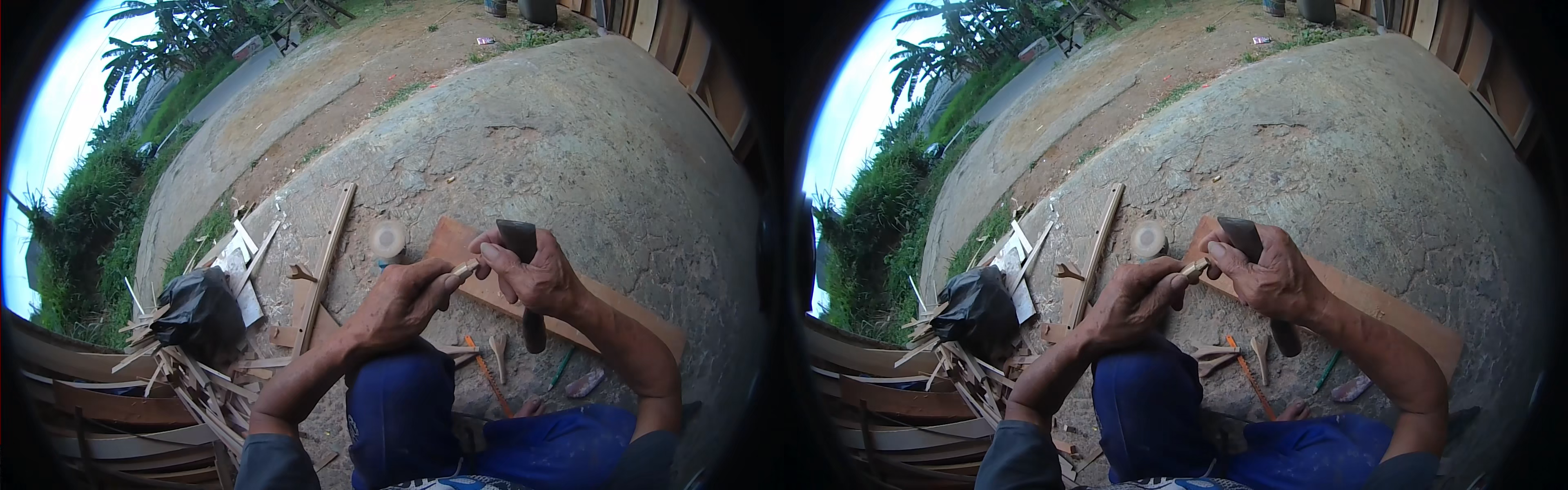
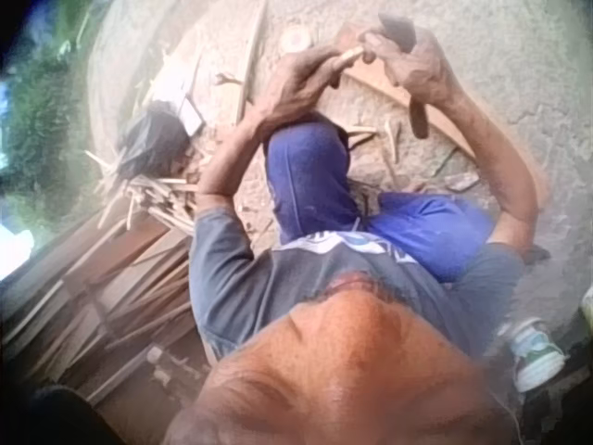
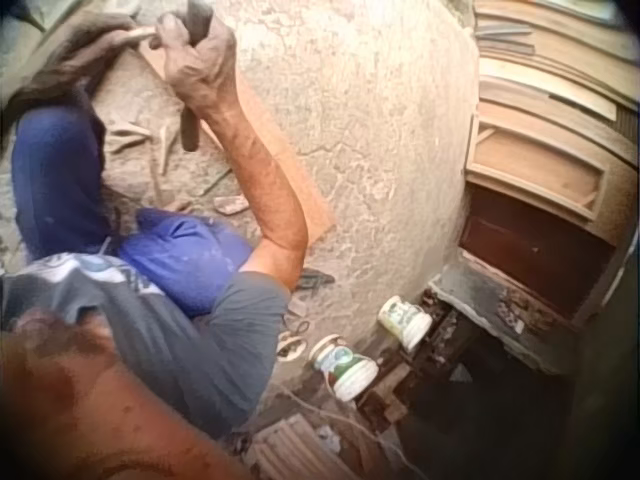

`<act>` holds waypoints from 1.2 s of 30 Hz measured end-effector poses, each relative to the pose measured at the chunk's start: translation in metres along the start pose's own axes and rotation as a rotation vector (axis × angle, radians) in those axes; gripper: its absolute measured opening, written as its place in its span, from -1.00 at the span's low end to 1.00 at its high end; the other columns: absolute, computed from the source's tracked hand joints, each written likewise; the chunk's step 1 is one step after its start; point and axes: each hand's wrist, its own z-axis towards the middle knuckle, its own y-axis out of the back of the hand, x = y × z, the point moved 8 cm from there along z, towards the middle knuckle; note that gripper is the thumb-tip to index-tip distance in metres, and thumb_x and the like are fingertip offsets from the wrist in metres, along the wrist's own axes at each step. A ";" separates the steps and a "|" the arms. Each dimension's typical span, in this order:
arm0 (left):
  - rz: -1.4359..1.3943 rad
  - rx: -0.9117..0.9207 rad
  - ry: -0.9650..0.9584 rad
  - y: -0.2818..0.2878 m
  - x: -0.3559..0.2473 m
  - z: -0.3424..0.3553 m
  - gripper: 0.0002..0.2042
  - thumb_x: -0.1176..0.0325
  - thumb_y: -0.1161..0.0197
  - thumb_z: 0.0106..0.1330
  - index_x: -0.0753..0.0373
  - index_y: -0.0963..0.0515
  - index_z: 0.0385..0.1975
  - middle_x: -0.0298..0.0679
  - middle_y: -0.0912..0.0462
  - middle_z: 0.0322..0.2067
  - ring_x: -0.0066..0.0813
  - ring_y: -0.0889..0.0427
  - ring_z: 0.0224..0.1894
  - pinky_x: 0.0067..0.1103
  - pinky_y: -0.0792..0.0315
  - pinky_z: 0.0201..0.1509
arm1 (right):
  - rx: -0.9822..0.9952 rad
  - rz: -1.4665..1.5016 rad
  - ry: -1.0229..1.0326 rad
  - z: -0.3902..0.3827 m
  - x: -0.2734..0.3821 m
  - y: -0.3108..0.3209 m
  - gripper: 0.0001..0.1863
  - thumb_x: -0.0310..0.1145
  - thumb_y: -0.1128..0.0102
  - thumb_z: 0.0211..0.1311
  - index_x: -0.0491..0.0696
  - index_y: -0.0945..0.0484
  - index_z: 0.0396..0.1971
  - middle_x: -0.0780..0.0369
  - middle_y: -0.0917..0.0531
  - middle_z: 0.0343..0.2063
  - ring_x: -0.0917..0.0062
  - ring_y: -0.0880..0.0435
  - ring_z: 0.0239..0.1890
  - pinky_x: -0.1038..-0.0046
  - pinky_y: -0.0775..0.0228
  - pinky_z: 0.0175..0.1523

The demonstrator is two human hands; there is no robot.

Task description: The person carves a small wooden piece using a chisel and mallet, then smooths it with a power sander. They fit the carved piece into a slot on a larger wooden frame and continue refining the shape.

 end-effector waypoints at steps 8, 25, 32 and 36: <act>-0.130 0.056 0.090 -0.005 0.005 0.000 -0.68 0.19 -0.08 0.59 0.34 -0.63 -0.10 -0.19 -0.63 -0.50 -0.46 -0.59 -0.42 -0.43 -0.46 -0.28 | 0.031 -0.172 0.246 -0.002 0.006 -0.006 -0.88 -0.46 -0.20 0.38 -0.19 -0.60 -0.20 0.27 -0.70 -0.45 0.72 -0.61 -0.42 0.57 -0.47 -0.31; 0.747 -0.338 0.769 0.142 0.258 -0.211 -0.72 0.17 -0.15 0.44 0.17 -0.65 -0.03 0.05 -0.72 -0.27 0.07 -0.72 -0.16 -0.15 -0.56 -0.07 | 0.103 -1.059 -0.265 -0.015 -0.218 0.028 -0.50 -0.07 -0.03 0.52 -0.07 -0.25 0.24 -0.16 -0.61 -0.02 -0.16 -0.62 0.01 -0.03 -0.45 0.07; 0.912 -0.066 0.820 0.130 0.353 -0.248 -0.65 0.00 -0.18 0.43 0.16 -0.72 -0.32 -0.01 -0.73 -0.34 0.03 -0.73 -0.22 -0.16 -0.58 -0.15 | 0.152 -0.984 -0.356 -0.027 -0.251 0.032 -0.49 -0.07 -0.02 0.53 -0.07 -0.22 0.27 -0.18 -0.58 0.06 -0.19 -0.57 0.12 -0.04 -0.43 0.14; 0.902 -0.002 0.832 0.131 0.368 -0.252 -0.66 0.00 -0.18 0.43 0.14 -0.73 -0.30 -0.02 -0.72 -0.37 0.03 -0.73 -0.25 -0.16 -0.57 -0.15 | 0.089 -1.013 -0.285 -0.027 -0.255 0.032 -0.55 -0.13 -0.07 0.51 -0.04 -0.24 0.22 -0.20 -0.61 -0.02 -0.20 -0.60 0.05 -0.03 -0.45 0.08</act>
